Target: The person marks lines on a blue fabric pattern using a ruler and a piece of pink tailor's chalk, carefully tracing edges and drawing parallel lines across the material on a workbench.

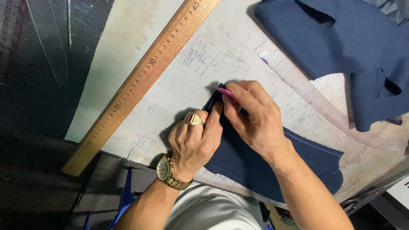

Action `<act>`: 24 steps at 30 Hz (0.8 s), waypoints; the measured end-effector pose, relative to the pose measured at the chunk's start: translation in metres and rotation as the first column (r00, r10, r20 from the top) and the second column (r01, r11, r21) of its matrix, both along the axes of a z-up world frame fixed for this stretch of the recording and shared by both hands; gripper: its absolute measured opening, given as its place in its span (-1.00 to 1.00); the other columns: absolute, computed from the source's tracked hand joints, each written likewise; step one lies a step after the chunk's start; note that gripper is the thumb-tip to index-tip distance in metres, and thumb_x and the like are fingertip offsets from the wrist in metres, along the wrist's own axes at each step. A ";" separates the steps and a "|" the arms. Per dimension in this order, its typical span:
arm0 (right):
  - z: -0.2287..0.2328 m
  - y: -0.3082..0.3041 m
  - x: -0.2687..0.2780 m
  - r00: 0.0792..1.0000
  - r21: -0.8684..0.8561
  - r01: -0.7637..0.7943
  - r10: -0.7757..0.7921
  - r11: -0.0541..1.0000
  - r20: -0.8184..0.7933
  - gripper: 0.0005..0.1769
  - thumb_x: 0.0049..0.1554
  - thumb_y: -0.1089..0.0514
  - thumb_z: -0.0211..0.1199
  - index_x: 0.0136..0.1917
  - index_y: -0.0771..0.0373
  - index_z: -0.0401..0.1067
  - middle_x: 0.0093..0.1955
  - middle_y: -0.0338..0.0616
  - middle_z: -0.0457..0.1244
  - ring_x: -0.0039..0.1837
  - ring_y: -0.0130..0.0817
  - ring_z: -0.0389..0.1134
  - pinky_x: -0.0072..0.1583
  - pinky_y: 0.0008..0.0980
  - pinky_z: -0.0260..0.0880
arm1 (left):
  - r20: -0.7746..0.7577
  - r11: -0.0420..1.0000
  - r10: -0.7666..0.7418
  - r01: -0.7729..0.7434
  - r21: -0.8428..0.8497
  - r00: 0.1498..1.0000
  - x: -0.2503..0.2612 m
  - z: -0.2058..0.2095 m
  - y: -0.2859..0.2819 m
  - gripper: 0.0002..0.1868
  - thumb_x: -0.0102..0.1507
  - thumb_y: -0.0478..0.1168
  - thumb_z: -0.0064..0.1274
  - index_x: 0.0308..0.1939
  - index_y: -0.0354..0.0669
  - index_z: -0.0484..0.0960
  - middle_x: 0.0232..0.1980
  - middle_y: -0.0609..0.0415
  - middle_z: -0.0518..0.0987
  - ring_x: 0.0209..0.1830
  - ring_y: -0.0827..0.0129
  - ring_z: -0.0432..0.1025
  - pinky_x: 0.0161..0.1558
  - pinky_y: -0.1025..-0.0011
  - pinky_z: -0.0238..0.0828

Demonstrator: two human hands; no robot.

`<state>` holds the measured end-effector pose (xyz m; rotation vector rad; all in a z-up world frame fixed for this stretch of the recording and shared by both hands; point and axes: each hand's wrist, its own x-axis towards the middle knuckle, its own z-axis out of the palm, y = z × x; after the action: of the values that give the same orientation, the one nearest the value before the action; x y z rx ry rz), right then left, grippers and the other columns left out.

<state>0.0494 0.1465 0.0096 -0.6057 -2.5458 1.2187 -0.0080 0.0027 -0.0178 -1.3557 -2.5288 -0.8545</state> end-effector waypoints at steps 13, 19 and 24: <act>-0.004 -0.006 -0.002 0.999 0.135 -0.036 0.036 0.990 0.004 -0.83 0.15 0.48 0.33 0.03 0.39 0.55 -0.17 0.06 0.28 -0.25 -0.04 0.36 -0.17 -0.26 0.45 | 0.012 1.000 0.000 0.000 0.005 1.000 0.000 0.001 0.001 -0.78 0.30 -0.30 -0.03 -0.12 -0.16 0.74 -0.38 0.13 0.39 -0.48 0.40 0.37 -0.51 0.54 0.32; 0.005 0.001 0.001 0.983 0.022 0.069 -0.064 0.997 -0.175 -0.93 0.16 0.47 0.34 -0.05 0.44 0.55 -0.21 0.04 0.30 -0.26 -0.16 0.31 -0.18 -0.29 0.42 | -0.016 1.000 0.011 -0.011 0.012 1.000 0.000 0.002 0.002 -0.77 0.29 -0.29 -0.01 -0.09 -0.14 0.76 -0.37 0.13 0.40 -0.48 0.40 0.36 -0.50 0.54 0.34; 0.006 0.010 0.049 0.959 0.020 0.159 -0.150 0.987 -0.240 -0.91 0.11 0.52 0.35 -0.08 0.57 0.50 -0.26 0.17 0.28 -0.27 -0.11 0.25 -0.19 -0.24 0.36 | -0.020 0.999 0.017 -0.017 0.027 1.000 0.003 -0.003 0.001 -0.76 0.28 -0.31 0.02 -0.05 -0.13 0.76 -0.39 0.13 0.39 -0.49 0.39 0.35 -0.51 0.52 0.33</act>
<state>0.0988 0.1566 0.0153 -0.5981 -2.2731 1.1123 -0.0048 0.0039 -0.0213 -1.3261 -2.5007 -0.8639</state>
